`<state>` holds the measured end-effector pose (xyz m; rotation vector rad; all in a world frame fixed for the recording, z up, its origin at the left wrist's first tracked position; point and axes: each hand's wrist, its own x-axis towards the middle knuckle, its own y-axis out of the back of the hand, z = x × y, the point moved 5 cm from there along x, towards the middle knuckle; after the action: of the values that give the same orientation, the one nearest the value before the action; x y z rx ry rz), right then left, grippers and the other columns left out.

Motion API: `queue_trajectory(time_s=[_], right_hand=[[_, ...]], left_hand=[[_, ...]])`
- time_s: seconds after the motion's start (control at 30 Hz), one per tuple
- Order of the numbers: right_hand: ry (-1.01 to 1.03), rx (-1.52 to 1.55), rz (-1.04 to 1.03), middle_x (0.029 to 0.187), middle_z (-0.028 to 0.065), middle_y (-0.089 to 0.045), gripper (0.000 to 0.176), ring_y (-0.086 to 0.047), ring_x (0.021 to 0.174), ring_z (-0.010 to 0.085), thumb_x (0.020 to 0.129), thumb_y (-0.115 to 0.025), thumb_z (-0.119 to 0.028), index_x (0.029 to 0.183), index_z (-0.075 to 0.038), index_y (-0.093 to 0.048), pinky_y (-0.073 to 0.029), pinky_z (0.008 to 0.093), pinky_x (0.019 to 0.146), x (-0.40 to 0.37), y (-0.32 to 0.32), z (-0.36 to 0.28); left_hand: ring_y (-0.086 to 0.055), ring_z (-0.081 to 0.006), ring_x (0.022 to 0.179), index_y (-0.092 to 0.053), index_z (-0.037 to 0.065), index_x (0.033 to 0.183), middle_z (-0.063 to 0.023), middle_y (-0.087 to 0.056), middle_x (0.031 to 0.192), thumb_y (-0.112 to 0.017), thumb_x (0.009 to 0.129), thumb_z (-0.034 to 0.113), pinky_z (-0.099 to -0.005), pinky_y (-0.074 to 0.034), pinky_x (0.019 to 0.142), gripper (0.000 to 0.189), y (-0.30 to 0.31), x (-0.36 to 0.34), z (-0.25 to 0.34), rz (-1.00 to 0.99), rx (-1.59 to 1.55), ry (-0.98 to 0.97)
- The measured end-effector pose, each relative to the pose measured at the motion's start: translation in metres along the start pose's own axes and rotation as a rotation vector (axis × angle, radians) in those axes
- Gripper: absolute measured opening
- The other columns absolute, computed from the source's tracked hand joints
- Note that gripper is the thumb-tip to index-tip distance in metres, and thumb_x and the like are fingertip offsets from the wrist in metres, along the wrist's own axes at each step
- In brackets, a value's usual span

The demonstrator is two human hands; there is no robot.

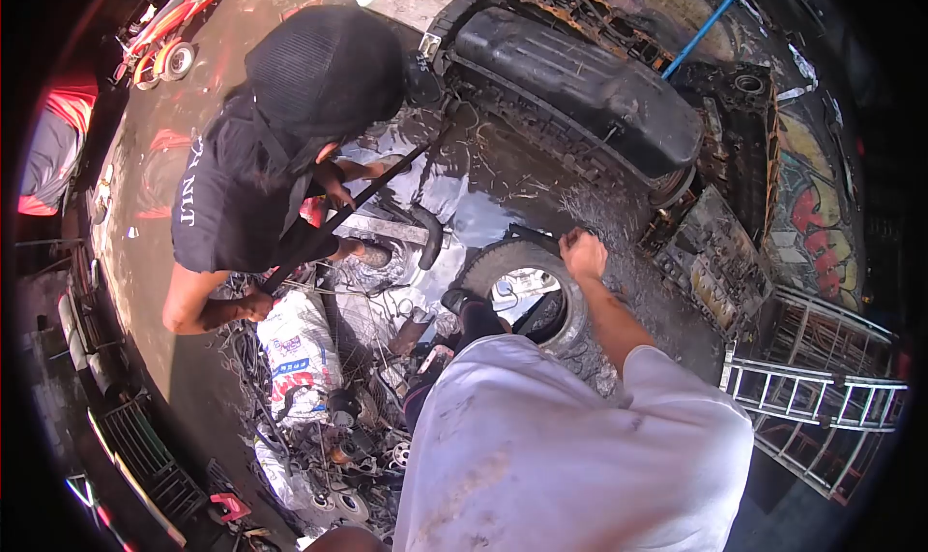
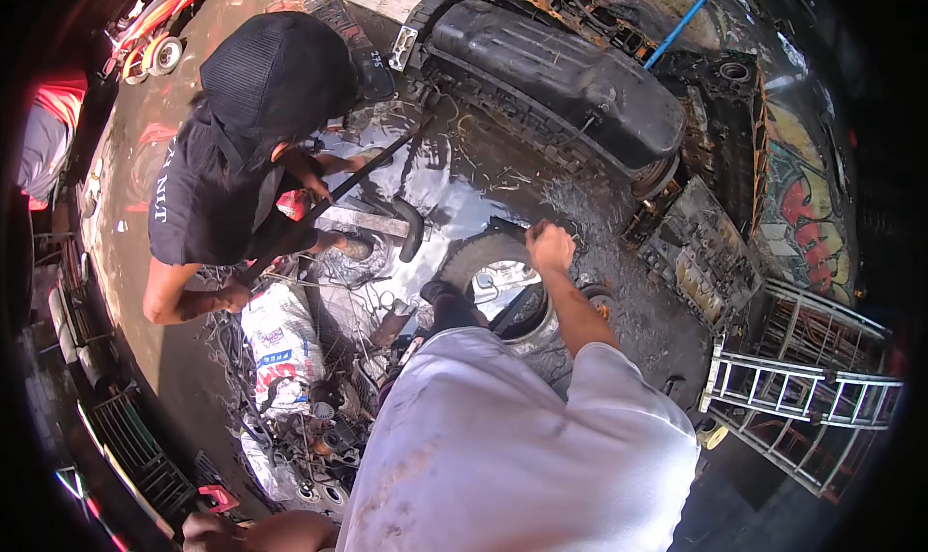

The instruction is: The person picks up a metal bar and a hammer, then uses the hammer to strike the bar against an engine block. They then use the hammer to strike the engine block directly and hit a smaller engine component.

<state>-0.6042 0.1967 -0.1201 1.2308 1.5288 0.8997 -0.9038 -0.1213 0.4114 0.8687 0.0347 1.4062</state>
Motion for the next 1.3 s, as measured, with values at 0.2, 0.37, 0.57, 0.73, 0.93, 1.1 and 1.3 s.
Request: queue_trajectory(time_s=[0.2, 0.37, 0.57, 0.73, 0.93, 1.1, 1.3], right_hand=[[-0.025, -0.013, 0.039, 0.083, 0.0138, -0.072, 0.025, -0.07, 0.083, 0.0366, 0.082, -0.071, -0.037, 0.084, -0.012, -0.07, -0.054, 0.0474, 0.077, 0.007, -0.004, 0.009], [-0.018, -0.007, 0.037, 0.084, 0.014, -0.072, 0.026, -0.07, 0.083, 0.037, 0.082, -0.07, -0.037, 0.085, -0.011, -0.07, -0.054, 0.0477, 0.077, 0.013, -0.003, 0.003], [-0.015, 0.002, 0.023, 0.085, 0.0146, -0.072, 0.028, -0.07, 0.085, 0.0373, 0.083, -0.069, -0.038, 0.085, -0.01, -0.069, -0.054, 0.0476, 0.078, 0.018, -0.002, -0.01], [-0.017, -0.009, 0.015, 0.086, 0.0118, -0.074, 0.026, -0.071, 0.087, 0.0348, 0.085, -0.07, -0.037, 0.089, -0.012, -0.072, -0.055, 0.0463, 0.079, 0.024, 0.001, -0.016], [-0.038, -0.025, 0.0, 0.089, 0.013, -0.073, 0.026, -0.07, 0.088, 0.0357, 0.084, -0.07, -0.038, 0.091, -0.012, -0.072, -0.054, 0.0471, 0.081, 0.031, 0.0, -0.013], [-0.041, -0.04, 0.008, 0.089, 0.0133, -0.073, 0.027, -0.07, 0.088, 0.036, 0.085, -0.07, -0.038, 0.091, -0.012, -0.072, -0.054, 0.0471, 0.081, 0.03, 0.007, -0.013], [-0.036, -0.002, 0.007, 0.088, 0.016, -0.072, 0.026, -0.07, 0.088, 0.0382, 0.085, -0.07, -0.038, 0.088, -0.012, -0.07, -0.054, 0.0484, 0.08, 0.036, 0.005, -0.012]], left_hand=[[-0.057, -0.0157, 0.059, -0.044, 0.009, 0.133, -0.0039, -0.06, 0.072, -0.074, 0.081, 0.063, -0.0308, -0.041, 0.06, 0.081, -0.032, -0.083, -0.077, 0.462, -0.036, 0.205], [-0.059, -0.0181, 0.069, -0.048, 0.002, 0.13, -0.0101, -0.062, 0.076, -0.078, 0.079, 0.056, -0.0316, -0.045, 0.071, 0.08, -0.069, -0.115, -0.122, 0.721, -0.118, 0.776], [-0.057, -0.0148, 0.076, -0.055, -0.003, 0.124, -0.0075, -0.062, 0.083, -0.073, 0.087, 0.032, -0.0289, -0.045, 0.075, 0.054, -0.103, -0.129, -0.165, 0.572, -0.139, 0.975], [-0.058, -0.013, 0.075, -0.057, -0.002, 0.121, -0.0061, -0.064, 0.083, -0.067, 0.089, 0.008, -0.0276, -0.047, 0.074, 0.036, -0.129, -0.137, -0.186, 0.503, -0.167, 1.096], [-0.064, -0.0173, 0.078, -0.061, 0.0, 0.12, -0.0082, -0.066, 0.083, -0.067, 0.088, 0.005, -0.032, -0.05, 0.078, 0.032, -0.156, -0.136, -0.197, 0.34, -0.133, 1.125], [-0.063, -0.0167, 0.077, -0.061, 0.0, 0.119, -0.0083, -0.067, 0.081, -0.065, 0.088, 0.004, -0.0315, -0.05, 0.078, 0.031, -0.166, -0.131, -0.203, 0.254, -0.11, 1.129], [-0.068, -0.0253, 0.085, -0.064, 0.002, 0.119, -0.012, -0.072, 0.083, -0.067, 0.091, 0.013, -0.0361, -0.049, 0.086, 0.03, -0.16, -0.129, -0.211, 0.155, -0.063, 1.19]])
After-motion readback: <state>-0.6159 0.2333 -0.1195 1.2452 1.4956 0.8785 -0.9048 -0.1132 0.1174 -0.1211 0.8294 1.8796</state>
